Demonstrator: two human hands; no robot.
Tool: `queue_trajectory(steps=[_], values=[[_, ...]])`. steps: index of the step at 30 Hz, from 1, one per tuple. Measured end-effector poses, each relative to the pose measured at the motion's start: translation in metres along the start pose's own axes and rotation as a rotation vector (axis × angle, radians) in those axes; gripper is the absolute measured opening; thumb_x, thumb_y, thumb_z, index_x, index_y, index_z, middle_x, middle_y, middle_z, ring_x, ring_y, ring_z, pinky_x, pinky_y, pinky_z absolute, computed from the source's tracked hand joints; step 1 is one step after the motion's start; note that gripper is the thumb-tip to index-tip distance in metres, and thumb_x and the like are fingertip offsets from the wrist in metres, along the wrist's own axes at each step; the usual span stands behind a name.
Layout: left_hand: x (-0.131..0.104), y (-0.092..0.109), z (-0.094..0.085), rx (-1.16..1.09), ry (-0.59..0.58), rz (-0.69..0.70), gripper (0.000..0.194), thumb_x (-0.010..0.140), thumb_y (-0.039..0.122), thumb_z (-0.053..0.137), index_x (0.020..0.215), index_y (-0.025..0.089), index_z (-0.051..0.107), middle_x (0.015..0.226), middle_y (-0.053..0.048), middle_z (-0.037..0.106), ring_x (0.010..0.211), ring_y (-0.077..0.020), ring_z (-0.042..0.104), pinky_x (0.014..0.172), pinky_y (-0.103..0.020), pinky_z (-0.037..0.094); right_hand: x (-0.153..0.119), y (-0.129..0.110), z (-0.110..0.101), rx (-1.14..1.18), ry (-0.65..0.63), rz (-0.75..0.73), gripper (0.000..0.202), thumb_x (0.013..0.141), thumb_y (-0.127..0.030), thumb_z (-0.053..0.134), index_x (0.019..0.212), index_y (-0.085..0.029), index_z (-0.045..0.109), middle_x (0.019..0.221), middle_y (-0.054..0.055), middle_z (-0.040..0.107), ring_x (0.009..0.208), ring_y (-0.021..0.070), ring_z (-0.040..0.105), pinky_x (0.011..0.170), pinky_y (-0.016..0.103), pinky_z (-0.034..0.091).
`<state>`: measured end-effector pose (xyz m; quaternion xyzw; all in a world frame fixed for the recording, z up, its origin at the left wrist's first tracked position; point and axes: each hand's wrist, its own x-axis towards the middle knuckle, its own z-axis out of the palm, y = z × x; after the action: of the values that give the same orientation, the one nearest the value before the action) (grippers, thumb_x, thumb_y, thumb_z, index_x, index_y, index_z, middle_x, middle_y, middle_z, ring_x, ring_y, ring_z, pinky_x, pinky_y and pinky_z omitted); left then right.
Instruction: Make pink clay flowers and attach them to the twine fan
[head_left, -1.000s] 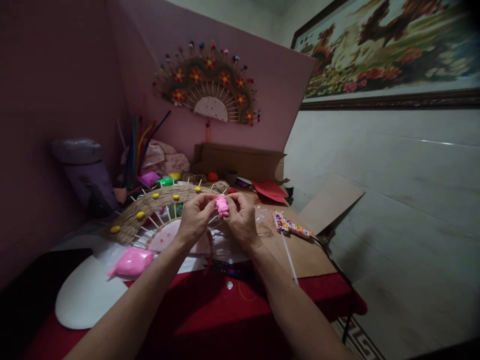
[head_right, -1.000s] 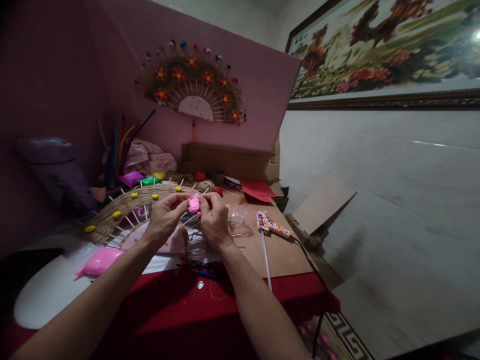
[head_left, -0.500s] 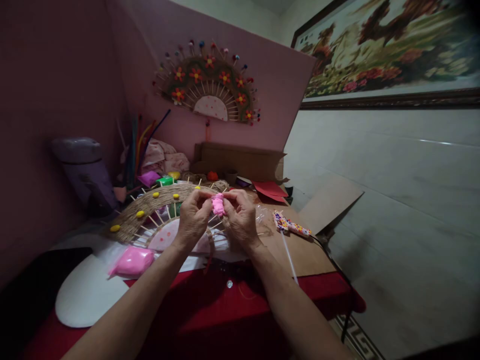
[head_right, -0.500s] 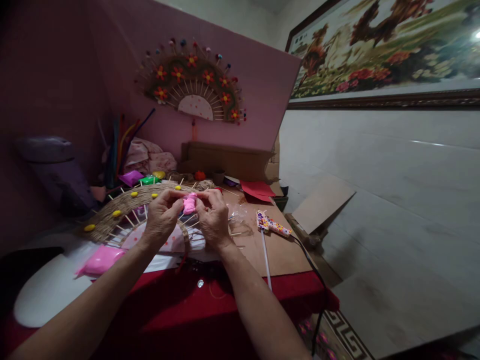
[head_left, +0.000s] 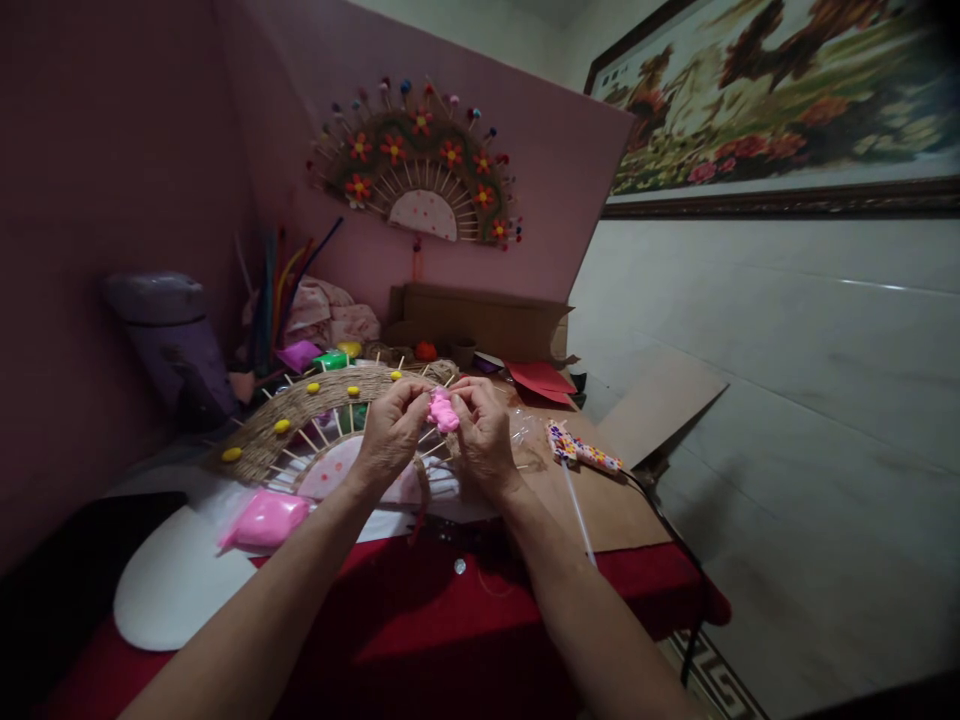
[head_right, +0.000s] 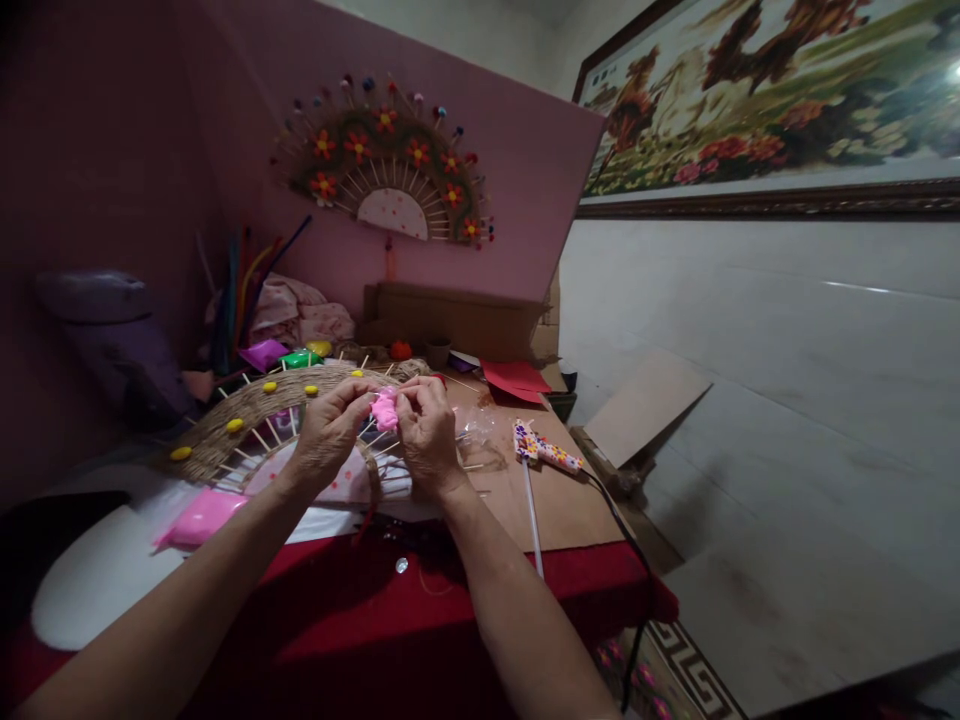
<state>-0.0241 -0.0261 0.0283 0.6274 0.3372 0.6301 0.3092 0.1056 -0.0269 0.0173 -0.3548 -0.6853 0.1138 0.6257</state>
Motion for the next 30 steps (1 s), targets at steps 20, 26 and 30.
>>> queue_trajectory(steps=[20,26,30], values=[[0.004,0.001,-0.007,-0.043,-0.062,0.002,0.019,0.073,0.031,0.064,0.061,0.017,0.067,0.083,-0.005,0.061,0.082,-0.0157,0.056,0.076,-0.028,0.045,0.003,0.004,0.003,0.476,-0.050,0.395,0.019,0.081,-0.036,0.054,0.079,-0.017,0.059,0.079,0.002,0.057,0.071,0.0134,0.052,0.066,0.026,0.045],[0.000,0.005,0.001,-0.272,-0.087,-0.364,0.021,0.060,0.033,0.073,0.068,0.014,0.067,0.066,-0.002,0.064,0.061,-0.0147,0.061,0.066,-0.033,0.053,0.003,0.003,0.000,0.164,0.100,0.222,0.020,0.081,-0.035,0.057,0.072,-0.018,0.062,0.084,0.004,0.056,0.085,0.0161,0.053,0.076,0.029,0.045],[0.000,0.005,0.003,-0.398,0.014,-0.428,0.023,0.051,0.025,0.076,0.067,0.012,0.067,0.061,-0.002,0.066,0.057,-0.0135,0.062,0.064,-0.031,0.053,-0.002,0.003,0.001,0.064,0.089,0.198,0.019,0.083,-0.036,0.056,0.077,-0.019,0.065,0.080,0.002,0.056,0.078,0.0151,0.053,0.071,0.028,0.045]])
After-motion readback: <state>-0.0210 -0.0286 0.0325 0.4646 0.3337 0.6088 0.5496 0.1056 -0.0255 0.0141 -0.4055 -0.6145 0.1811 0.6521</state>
